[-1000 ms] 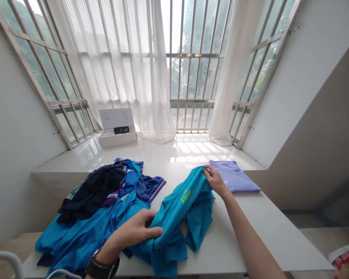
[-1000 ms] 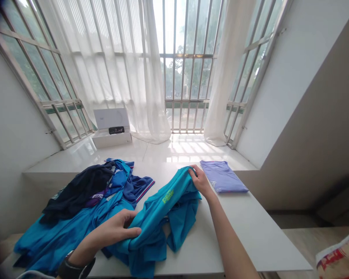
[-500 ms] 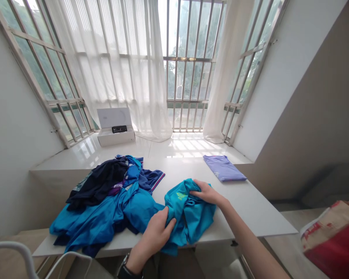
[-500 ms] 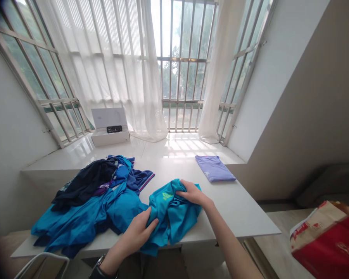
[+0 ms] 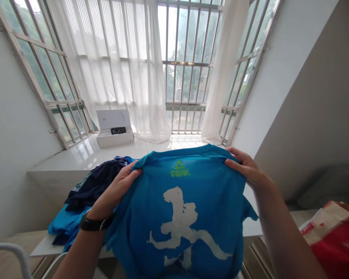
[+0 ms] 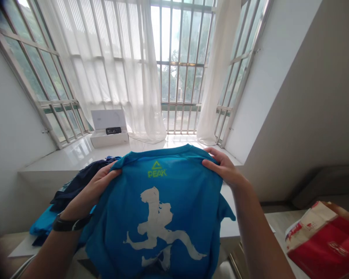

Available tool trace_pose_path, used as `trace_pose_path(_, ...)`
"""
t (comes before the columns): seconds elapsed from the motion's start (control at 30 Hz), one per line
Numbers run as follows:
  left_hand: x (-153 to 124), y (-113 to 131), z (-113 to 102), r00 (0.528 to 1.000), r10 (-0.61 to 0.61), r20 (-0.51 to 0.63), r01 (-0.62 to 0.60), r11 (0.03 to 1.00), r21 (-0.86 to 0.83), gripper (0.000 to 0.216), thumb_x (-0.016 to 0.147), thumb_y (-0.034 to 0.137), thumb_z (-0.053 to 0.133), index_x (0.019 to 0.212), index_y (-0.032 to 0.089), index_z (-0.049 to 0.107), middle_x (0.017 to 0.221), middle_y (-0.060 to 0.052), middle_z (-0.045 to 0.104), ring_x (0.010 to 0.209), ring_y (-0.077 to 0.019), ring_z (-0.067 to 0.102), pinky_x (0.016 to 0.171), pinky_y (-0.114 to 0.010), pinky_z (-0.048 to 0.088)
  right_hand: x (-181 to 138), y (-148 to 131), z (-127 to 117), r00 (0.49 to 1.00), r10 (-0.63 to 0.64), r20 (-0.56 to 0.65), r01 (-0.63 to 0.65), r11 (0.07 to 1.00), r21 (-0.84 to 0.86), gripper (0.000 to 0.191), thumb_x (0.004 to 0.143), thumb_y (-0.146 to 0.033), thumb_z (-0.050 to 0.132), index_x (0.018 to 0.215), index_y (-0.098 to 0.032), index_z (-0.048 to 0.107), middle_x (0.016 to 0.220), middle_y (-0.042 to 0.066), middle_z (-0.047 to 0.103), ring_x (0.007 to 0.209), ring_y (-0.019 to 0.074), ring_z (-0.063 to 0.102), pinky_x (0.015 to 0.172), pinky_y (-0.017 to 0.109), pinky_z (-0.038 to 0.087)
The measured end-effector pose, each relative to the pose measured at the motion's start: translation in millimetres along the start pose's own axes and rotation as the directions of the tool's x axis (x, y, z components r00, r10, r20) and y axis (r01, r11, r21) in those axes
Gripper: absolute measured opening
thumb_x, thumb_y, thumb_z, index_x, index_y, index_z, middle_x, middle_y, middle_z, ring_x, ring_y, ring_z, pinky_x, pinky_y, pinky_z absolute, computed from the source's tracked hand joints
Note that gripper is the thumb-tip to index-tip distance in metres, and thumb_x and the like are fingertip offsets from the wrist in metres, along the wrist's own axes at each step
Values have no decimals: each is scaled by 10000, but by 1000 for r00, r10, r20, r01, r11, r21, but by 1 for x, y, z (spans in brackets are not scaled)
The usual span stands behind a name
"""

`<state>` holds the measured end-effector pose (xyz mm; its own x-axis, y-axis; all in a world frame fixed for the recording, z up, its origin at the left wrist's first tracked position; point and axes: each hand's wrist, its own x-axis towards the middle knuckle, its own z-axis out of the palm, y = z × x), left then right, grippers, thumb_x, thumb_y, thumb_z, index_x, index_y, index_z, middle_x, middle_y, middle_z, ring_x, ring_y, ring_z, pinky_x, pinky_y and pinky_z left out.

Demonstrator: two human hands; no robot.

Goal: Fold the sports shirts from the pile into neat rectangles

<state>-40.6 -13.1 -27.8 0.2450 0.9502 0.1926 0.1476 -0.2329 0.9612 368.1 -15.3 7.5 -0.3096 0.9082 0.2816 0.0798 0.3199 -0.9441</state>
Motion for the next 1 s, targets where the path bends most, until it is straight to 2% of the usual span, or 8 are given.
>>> trace_pose_path(0.07,12,-8,-2,997,79,-12,-73,967,245,463,878,534,575,1196,203,636,1130,-89,688,1091,-312,616,937,-421,522,12,2,1,997,28,-69,-27,1000,12,352,786,-439,778,1067,-298,620,875,-11,710,745,190,693,612,281,599)
trace_pose_path(0.13,12,-30,0,998,25,53,-45,911,411,445,856,510,595,1181,206,622,1140,-92,668,1101,-303,599,939,-413,506,18,10,4,989,37,-143,-33,999,35,342,792,-441,773,1042,-289,597,799,-28,700,674,169,678,560,249,584)
trace_pose_path(0.23,-5,-69,8,962,-149,231,22,879,476,561,781,436,680,1282,218,552,1096,-60,666,940,-228,635,880,-357,517,19,23,6,972,43,-233,-21,995,93,340,802,-449,762,1025,-279,570,744,-34,691,611,156,663,515,234,573)
trace_pose_path(0.33,-26,-93,18,932,-220,287,40,851,523,580,779,353,646,1329,217,520,1090,-51,673,802,-185,621,784,-323,524,18,31,6,957,69,-281,-29,989,144,357,787,-445,776,1019,-275,564,736,-32,698,618,167,680,534,252,591)
trace_pose_path(0.53,-46,-103,54,945,-169,280,-53,765,641,803,705,399,752,1439,241,470,1350,-108,608,1196,-344,579,1018,-447,462,22,35,19,950,64,-306,12,970,241,341,753,-394,812,985,-272,593,733,-38,712,588,147,678,493,207,558)
trace_pose_path(0.73,-46,-128,79,999,9,33,-27,804,594,506,858,177,439,1350,219,551,1215,-86,696,1123,-247,658,956,-367,523,10,36,34,878,-13,-478,198,920,338,288,745,-338,823,944,-283,623,704,-74,679,527,99,642,484,174,544)
trace_pose_path(0.87,-39,-122,60,989,45,-140,30,870,493,346,873,238,441,1135,212,665,1036,-61,735,1010,-246,690,876,-360,551,6,42,25,839,-50,-542,235,931,278,293,720,-366,837,928,-296,642,656,-67,649,482,116,613,428,206,513)
trace_pose_path(1.0,-38,-80,29,943,-5,-333,88,968,235,214,828,325,534,956,234,680,880,-24,714,778,-225,681,665,-324,563,9,45,12,748,-26,-663,243,941,237,316,678,-378,854,914,-285,665,690,-61,665,530,118,618,470,219,516)
